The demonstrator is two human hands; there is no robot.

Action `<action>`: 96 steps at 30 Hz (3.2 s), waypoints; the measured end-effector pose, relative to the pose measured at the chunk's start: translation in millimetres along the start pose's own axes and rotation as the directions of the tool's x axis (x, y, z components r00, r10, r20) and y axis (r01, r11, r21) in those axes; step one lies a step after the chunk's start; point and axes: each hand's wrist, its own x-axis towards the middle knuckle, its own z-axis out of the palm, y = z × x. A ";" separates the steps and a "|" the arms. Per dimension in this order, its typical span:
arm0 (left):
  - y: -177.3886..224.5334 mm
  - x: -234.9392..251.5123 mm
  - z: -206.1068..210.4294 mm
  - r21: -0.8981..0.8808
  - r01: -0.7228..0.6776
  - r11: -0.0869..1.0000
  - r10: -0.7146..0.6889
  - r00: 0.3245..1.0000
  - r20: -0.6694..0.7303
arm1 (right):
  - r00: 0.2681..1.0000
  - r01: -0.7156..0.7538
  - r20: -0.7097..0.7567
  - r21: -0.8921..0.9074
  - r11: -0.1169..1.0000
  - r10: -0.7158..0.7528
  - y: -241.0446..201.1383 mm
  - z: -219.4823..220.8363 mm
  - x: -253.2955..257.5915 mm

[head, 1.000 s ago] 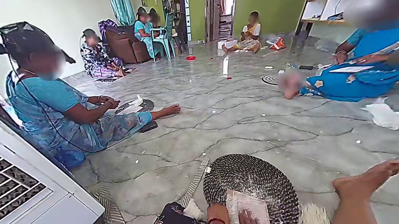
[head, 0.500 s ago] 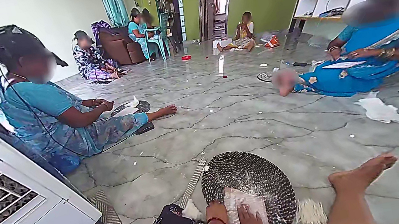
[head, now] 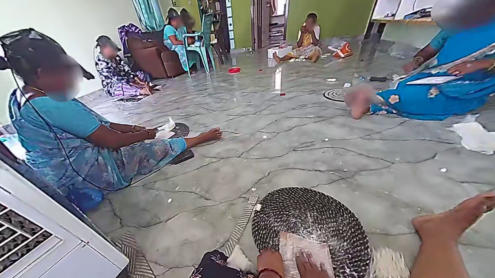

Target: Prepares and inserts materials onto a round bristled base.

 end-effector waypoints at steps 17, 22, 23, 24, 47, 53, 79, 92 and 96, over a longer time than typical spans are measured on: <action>0.6 -4.3 2.4 0.021 -0.004 1.000 0.004 1.000 0.010 | 0.999 0.046 -0.018 -0.031 0.998 -0.046 -3.6 7.9 1.5; 2.9 -6.9 1.1 0.012 0.019 1.000 -0.019 0.999 0.035 | 0.997 -0.003 -0.076 0.025 1.000 0.005 -8.9 23.1 -4.9; 3.1 -7.6 1.6 0.011 0.019 1.000 -0.019 0.999 0.038 | 0.996 -0.019 -0.084 0.027 0.999 0.021 -10.6 27.6 -7.6; 2.6 -8.4 2.3 0.014 0.018 1.000 -0.019 0.999 0.041 | 0.996 -0.037 -0.086 0.023 0.999 0.039 -13.0 31.7 -10.8; -7.8 -11.7 14.3 0.010 0.004 1.000 -0.004 0.999 0.040 | 0.993 0.053 -0.116 0.169 0.984 -0.034 -4.7 32.4 -27.2; -9.1 1.5 8.4 -0.038 0.041 0.998 -0.044 0.997 -0.068 | 0.962 -0.070 -0.224 0.351 0.934 0.157 32.7 21.0 -25.0; -3.2 4.4 -10.0 -0.145 0.057 0.988 -0.058 0.998 -0.004 | 0.997 0.060 -0.054 0.094 0.994 -0.056 -0.2 1.3 -0.9; -5.1 9.6 -2.9 -0.077 -0.022 0.997 0.022 1.000 -0.003 | 0.997 0.022 -0.070 0.024 0.999 -0.020 2.8 -2.6 3.7; -1.7 7.2 -8.8 -0.091 0.010 0.996 -0.009 1.000 0.017 | 0.997 0.043 -0.062 0.034 0.998 -0.041 1.5 6.5 8.9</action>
